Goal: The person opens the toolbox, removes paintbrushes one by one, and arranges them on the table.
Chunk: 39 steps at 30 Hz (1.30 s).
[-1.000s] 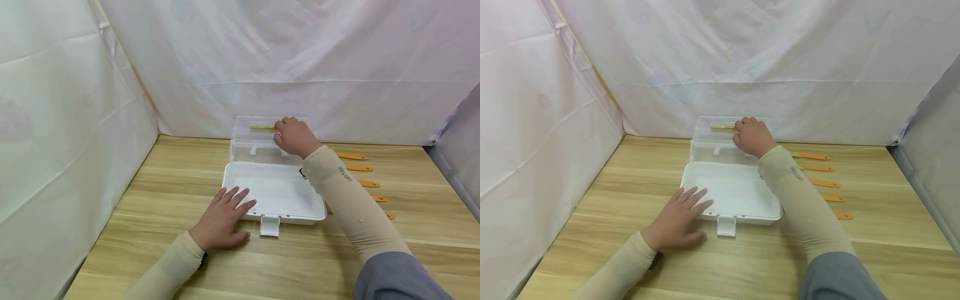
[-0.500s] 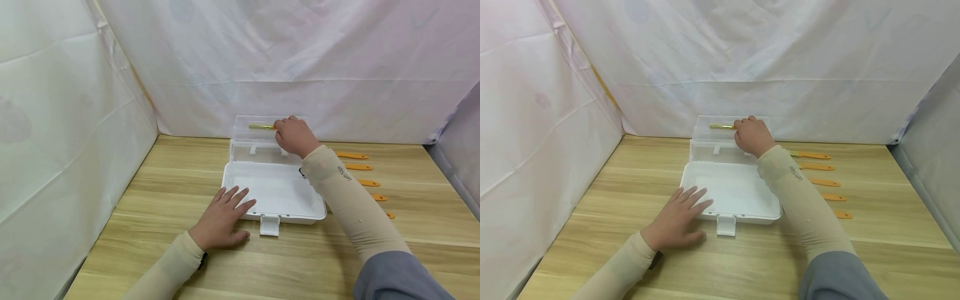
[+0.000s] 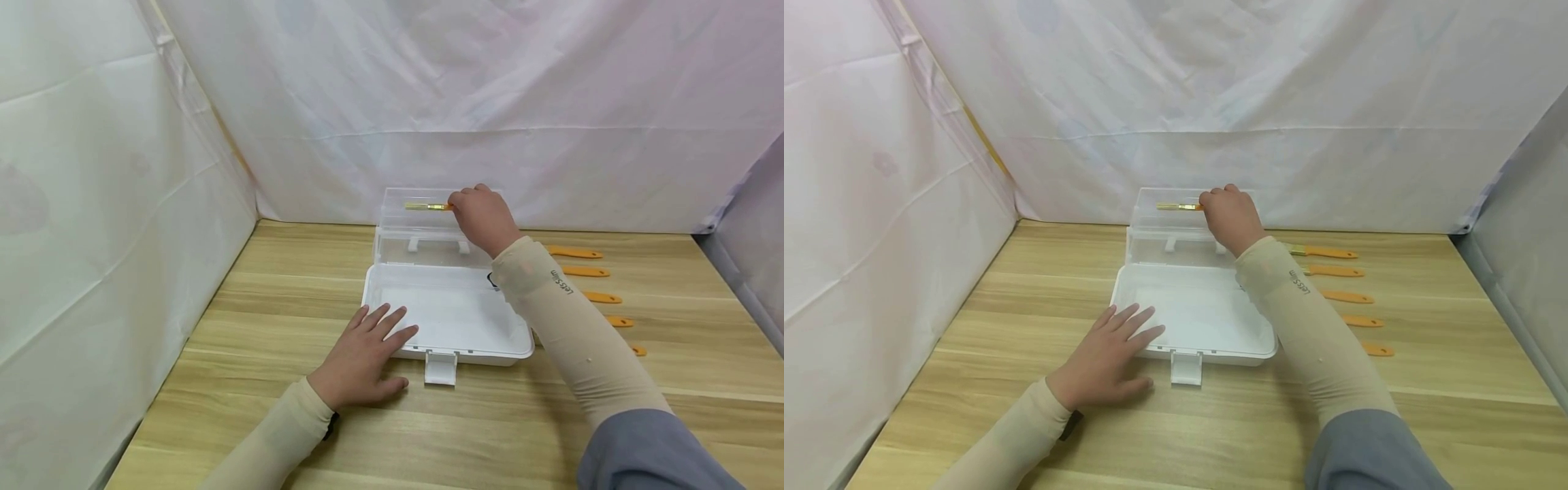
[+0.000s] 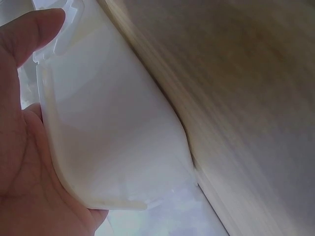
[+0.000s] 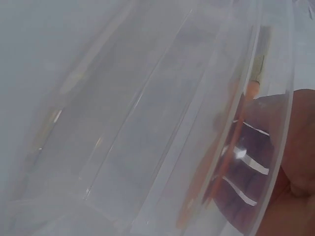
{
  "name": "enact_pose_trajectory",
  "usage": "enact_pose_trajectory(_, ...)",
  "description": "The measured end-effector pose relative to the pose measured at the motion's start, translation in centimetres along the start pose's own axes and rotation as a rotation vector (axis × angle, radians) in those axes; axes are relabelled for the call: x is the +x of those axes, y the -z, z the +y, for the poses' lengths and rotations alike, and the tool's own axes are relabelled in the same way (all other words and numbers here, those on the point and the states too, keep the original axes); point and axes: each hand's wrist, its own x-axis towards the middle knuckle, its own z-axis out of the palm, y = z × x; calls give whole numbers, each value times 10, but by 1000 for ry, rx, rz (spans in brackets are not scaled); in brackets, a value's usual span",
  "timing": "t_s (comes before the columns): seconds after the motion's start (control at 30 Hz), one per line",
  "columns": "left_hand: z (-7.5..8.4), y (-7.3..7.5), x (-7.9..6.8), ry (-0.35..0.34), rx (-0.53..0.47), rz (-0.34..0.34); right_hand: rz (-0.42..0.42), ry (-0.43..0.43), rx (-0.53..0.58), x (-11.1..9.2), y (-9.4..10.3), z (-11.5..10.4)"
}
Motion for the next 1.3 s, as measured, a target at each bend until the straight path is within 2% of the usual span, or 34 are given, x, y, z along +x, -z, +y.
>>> enact_pose_trajectory(0.43,0,1,-2,4,1,-3,56,37,-13,-1,-2,0)
enact_pose_trajectory(0.7,0,2,-2,6,6,-15,64,50,-15,1,-2,2)
enact_pose_trajectory(1.03,2,3,-1,9,-1,-47,14,66,-81,4,0,7)
enact_pose_trajectory(1.3,3,1,1,5,-4,-36,-27,79,-70,3,13,15)
